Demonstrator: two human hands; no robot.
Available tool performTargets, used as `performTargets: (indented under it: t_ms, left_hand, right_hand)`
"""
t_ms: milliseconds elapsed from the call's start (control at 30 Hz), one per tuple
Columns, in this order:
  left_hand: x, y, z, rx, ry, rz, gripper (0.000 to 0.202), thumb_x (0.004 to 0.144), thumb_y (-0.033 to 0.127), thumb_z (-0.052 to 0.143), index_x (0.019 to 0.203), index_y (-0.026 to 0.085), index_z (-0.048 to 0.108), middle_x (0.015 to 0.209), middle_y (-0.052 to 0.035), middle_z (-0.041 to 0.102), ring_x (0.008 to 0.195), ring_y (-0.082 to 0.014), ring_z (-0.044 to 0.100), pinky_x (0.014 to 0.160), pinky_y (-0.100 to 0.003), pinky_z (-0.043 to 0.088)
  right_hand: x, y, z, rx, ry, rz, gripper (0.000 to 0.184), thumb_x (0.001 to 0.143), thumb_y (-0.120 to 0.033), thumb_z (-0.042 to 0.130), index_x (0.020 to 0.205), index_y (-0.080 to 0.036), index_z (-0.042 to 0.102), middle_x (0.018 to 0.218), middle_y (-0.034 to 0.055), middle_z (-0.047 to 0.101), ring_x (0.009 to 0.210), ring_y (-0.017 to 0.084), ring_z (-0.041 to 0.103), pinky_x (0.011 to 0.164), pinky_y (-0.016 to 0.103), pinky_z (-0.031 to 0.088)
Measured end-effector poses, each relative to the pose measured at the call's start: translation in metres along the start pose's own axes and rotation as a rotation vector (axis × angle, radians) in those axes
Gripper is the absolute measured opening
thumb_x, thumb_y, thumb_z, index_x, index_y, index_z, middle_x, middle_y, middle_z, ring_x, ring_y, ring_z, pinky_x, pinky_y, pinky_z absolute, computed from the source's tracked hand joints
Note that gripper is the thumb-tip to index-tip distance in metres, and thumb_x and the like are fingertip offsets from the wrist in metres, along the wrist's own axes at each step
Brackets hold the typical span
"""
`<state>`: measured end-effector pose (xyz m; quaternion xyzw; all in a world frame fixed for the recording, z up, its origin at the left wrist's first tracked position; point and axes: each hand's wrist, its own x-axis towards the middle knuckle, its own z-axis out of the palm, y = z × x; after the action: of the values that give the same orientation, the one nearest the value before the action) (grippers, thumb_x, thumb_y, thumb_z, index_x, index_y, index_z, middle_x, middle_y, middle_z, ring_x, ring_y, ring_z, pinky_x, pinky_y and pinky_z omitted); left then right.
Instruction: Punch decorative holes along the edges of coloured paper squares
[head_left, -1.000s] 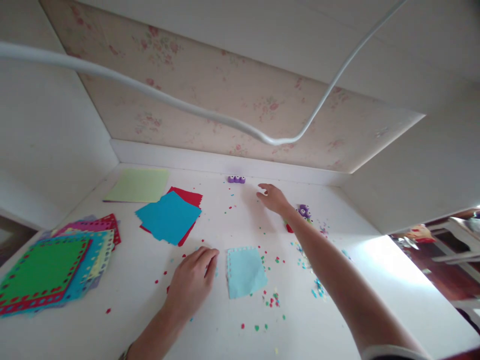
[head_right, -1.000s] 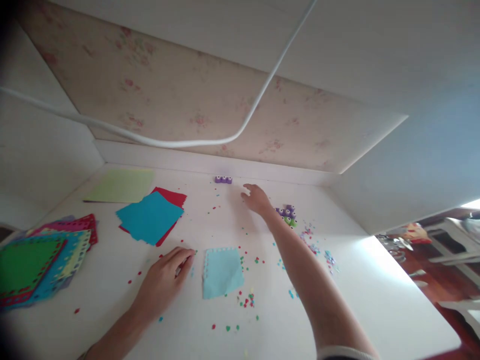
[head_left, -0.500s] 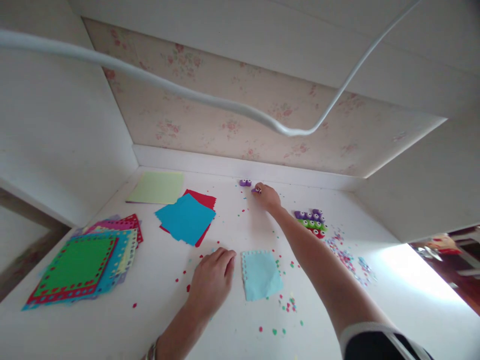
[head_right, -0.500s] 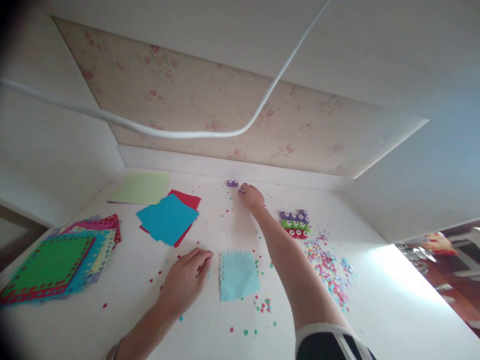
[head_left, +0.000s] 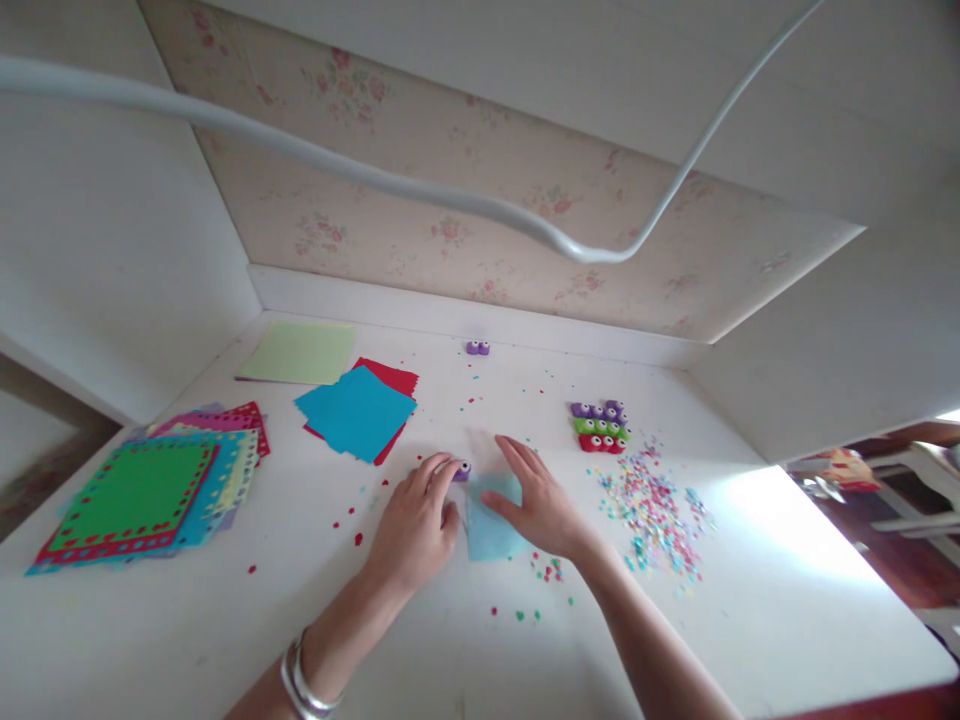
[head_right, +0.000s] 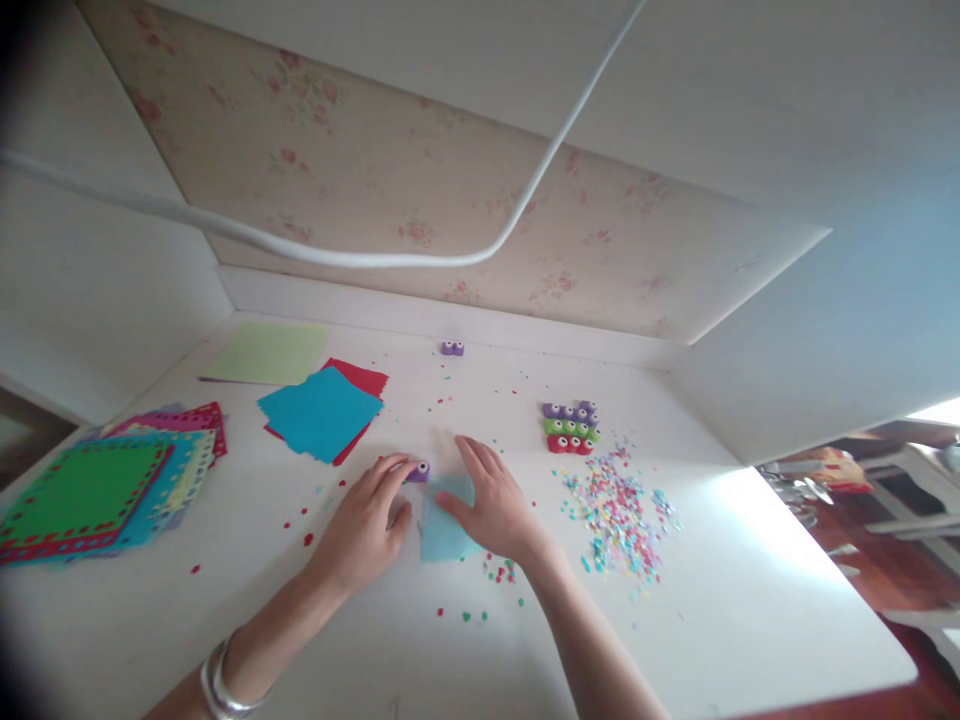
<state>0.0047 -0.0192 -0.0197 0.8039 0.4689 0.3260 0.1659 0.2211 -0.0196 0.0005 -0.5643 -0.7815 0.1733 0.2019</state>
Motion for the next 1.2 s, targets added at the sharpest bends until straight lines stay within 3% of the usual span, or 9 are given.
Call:
performTargets:
  t_ms: [100, 167, 300, 367, 467, 533, 600, 767, 1200]
  left_hand:
    - [0.001, 0.003, 0.006, 0.08, -0.03, 0.014, 0.047, 0.09, 0.017, 0.054, 0.136, 0.02, 0.045, 0.138, -0.0122, 0.054, 0.124, -0.0294, 0.053, 0.101, -0.049, 0.046]
    - [0.003, 0.005, 0.008, 0.115, -0.031, 0.006, 0.042, 0.092, 0.02, 0.054, 0.133, 0.02, 0.046, 0.135, -0.012, 0.057, 0.121, -0.0292, 0.055, 0.099, -0.048, 0.046]
    - [0.006, 0.008, 0.009, 0.128, -0.03, -0.036, 0.025, 0.092, 0.016, 0.054, 0.117, 0.021, 0.054, 0.116, -0.0086, 0.066, 0.103, -0.0264, 0.062, 0.089, -0.044, 0.05]
    - [0.005, 0.008, 0.009, 0.095, -0.032, -0.045, 0.022, 0.091, 0.015, 0.055, 0.112, 0.021, 0.055, 0.107, -0.0073, 0.067, 0.095, -0.025, 0.064, 0.084, -0.042, 0.052]
    - [0.004, 0.005, 0.006, -0.016, -0.012, -0.055, 0.032, 0.092, 0.015, 0.055, 0.122, 0.022, 0.052, 0.108, -0.0076, 0.067, 0.098, -0.0231, 0.065, 0.083, -0.039, 0.055]
    - [0.003, 0.005, 0.004, -0.092, -0.009, -0.059, 0.035, 0.093, 0.017, 0.054, 0.127, 0.024, 0.053, 0.113, -0.0079, 0.066, 0.103, -0.0219, 0.065, 0.086, -0.037, 0.057]
    - [0.003, 0.007, 0.002, -0.16, -0.026, -0.068, 0.03, 0.093, 0.019, 0.055, 0.122, 0.025, 0.058, 0.115, -0.007, 0.066, 0.105, -0.0211, 0.065, 0.09, -0.036, 0.057]
    - [0.005, 0.014, 0.001, -0.326, -0.083, -0.103, 0.028, 0.091, 0.02, 0.058, 0.118, 0.024, 0.063, 0.117, -0.0069, 0.068, 0.104, -0.0203, 0.067, 0.089, -0.034, 0.059]
    - [0.006, 0.011, 0.003, -0.3, -0.136, -0.078, 0.028, 0.091, 0.018, 0.059, 0.119, 0.025, 0.064, 0.116, -0.0059, 0.067, 0.106, -0.0203, 0.065, 0.091, -0.035, 0.057]
  right_hand:
    - [-0.019, 0.018, 0.0, -0.04, -0.021, 0.029, 0.066, 0.087, -0.051, 0.062, 0.145, -0.024, 0.045, 0.153, 0.0138, 0.04, 0.143, 0.033, 0.032, 0.115, 0.058, 0.028]
    - [-0.027, 0.023, 0.003, -0.012, 0.013, 0.024, 0.054, 0.088, -0.049, 0.061, 0.135, -0.022, 0.056, 0.149, 0.0138, 0.045, 0.141, 0.033, 0.036, 0.116, 0.058, 0.028]
    - [-0.03, 0.02, 0.006, 0.2, 0.166, 0.089, 0.03, 0.089, -0.04, 0.062, 0.116, -0.027, 0.068, 0.134, 0.0093, 0.06, 0.125, 0.029, 0.054, 0.108, 0.05, 0.042]
    - [-0.029, 0.018, 0.003, 0.356, 0.229, 0.224, 0.035, 0.086, -0.041, 0.065, 0.119, -0.029, 0.064, 0.123, 0.0083, 0.065, 0.111, 0.028, 0.062, 0.096, 0.047, 0.051]
    - [-0.028, 0.015, -0.002, 0.69, 0.238, 0.46, 0.063, 0.079, -0.049, 0.071, 0.135, -0.029, 0.049, 0.106, 0.007, 0.069, 0.083, 0.024, 0.068, 0.069, 0.039, 0.058]
    - [-0.027, 0.014, -0.004, 0.88, 0.217, 0.526, 0.071, 0.075, -0.05, 0.074, 0.137, -0.029, 0.045, 0.102, 0.0059, 0.068, 0.074, 0.021, 0.066, 0.06, 0.034, 0.057]
    - [-0.027, 0.013, -0.004, 0.963, 0.223, 0.538, 0.068, 0.073, -0.05, 0.076, 0.132, -0.029, 0.049, 0.104, 0.0054, 0.067, 0.075, 0.019, 0.066, 0.06, 0.03, 0.055]
    - [-0.027, 0.014, -0.002, 0.945, 0.214, 0.535, 0.066, 0.072, -0.048, 0.077, 0.129, -0.03, 0.051, 0.11, 0.0058, 0.065, 0.08, 0.019, 0.064, 0.062, 0.03, 0.055]
    - [-0.032, 0.02, -0.007, 0.787, 0.208, 0.495, 0.063, 0.074, -0.047, 0.076, 0.13, -0.032, 0.051, 0.113, 0.0058, 0.064, 0.082, 0.02, 0.064, 0.061, 0.029, 0.054]
